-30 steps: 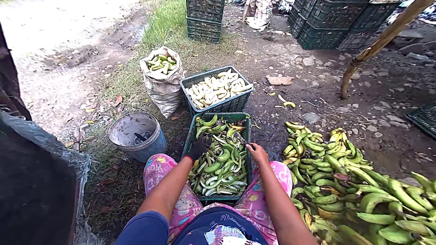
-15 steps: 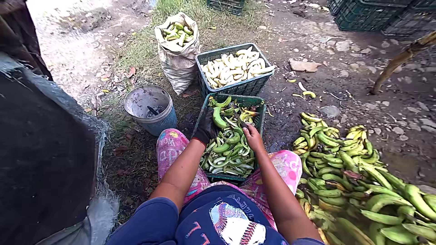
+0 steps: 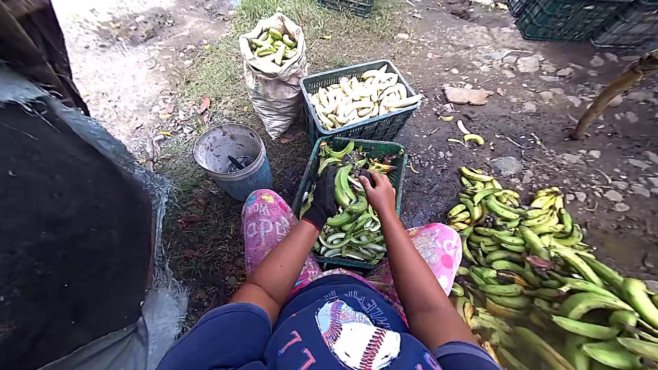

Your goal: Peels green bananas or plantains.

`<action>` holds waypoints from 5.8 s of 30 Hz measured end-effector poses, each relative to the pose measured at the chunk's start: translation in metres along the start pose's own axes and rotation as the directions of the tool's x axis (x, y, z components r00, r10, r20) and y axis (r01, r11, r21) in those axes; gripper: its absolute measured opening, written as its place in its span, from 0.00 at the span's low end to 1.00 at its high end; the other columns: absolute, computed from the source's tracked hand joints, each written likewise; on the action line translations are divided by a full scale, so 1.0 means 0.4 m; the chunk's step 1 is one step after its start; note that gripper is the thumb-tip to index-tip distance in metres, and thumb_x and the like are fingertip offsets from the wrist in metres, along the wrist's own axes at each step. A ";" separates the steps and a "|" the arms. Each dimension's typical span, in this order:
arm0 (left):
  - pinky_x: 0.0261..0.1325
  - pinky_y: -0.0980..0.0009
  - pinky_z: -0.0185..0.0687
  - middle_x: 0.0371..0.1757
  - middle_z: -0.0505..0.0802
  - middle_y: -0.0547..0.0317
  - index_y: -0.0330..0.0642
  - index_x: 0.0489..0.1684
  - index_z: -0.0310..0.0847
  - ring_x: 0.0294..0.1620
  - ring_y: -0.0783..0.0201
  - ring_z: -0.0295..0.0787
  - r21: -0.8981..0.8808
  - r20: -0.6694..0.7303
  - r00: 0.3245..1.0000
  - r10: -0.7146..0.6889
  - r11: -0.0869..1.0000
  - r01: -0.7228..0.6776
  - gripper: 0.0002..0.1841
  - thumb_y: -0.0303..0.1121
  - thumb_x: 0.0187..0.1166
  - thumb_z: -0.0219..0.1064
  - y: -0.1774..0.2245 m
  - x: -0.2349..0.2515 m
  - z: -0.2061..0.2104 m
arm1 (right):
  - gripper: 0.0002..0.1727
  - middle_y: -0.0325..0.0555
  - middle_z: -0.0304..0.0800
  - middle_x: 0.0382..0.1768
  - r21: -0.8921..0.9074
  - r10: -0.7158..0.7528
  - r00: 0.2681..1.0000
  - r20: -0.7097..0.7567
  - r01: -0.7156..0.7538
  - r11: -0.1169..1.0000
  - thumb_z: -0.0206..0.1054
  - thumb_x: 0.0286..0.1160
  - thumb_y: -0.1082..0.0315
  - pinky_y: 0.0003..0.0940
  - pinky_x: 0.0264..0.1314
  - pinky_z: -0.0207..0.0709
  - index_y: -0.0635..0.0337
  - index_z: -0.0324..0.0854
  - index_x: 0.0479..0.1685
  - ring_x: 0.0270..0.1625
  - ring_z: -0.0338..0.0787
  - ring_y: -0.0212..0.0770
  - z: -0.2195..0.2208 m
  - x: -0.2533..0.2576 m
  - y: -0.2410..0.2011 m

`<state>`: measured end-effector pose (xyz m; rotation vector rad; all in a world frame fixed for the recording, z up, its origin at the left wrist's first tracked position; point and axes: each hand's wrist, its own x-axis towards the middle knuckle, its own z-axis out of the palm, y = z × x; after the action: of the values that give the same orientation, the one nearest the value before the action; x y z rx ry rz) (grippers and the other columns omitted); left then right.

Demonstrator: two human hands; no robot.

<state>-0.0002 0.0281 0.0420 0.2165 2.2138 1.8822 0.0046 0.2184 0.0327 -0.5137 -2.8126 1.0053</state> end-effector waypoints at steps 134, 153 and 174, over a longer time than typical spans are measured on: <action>0.38 0.68 0.86 0.44 0.90 0.63 0.57 0.65 0.80 0.36 0.69 0.86 -0.680 0.254 0.964 0.073 0.722 0.125 0.21 0.54 0.89 0.49 -0.130 -0.008 -0.021 | 0.35 0.58 0.84 0.72 0.351 0.103 0.964 0.244 -0.187 0.917 0.37 0.93 0.38 0.71 0.72 0.72 0.48 0.78 0.79 0.73 0.83 0.60 0.032 -0.069 0.038; 0.71 0.54 0.77 0.58 0.92 0.44 0.33 0.60 0.87 0.61 0.54 0.88 0.630 0.679 0.649 -0.344 0.727 -0.274 0.17 0.33 0.90 0.54 -0.156 0.215 -0.094 | 0.31 0.64 0.84 0.67 0.105 0.246 0.969 0.016 -0.246 0.964 0.55 0.88 0.39 0.73 0.73 0.66 0.48 0.79 0.79 0.72 0.81 0.65 -0.092 -0.085 0.234; 0.76 0.35 0.70 0.81 0.80 0.50 0.61 0.92 0.58 0.80 0.45 0.76 0.826 0.423 0.846 -0.325 0.522 -0.212 0.33 0.56 0.86 0.54 -0.227 0.150 0.184 | 0.30 0.60 0.84 0.67 0.240 0.321 0.947 -0.002 -0.311 0.920 0.57 0.87 0.39 0.67 0.77 0.66 0.47 0.80 0.77 0.72 0.81 0.60 -0.052 -0.067 0.278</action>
<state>-0.0354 0.0987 -0.0631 0.7146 2.4283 0.3710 0.0650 0.3016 -0.0213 -0.9664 -2.5732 1.3483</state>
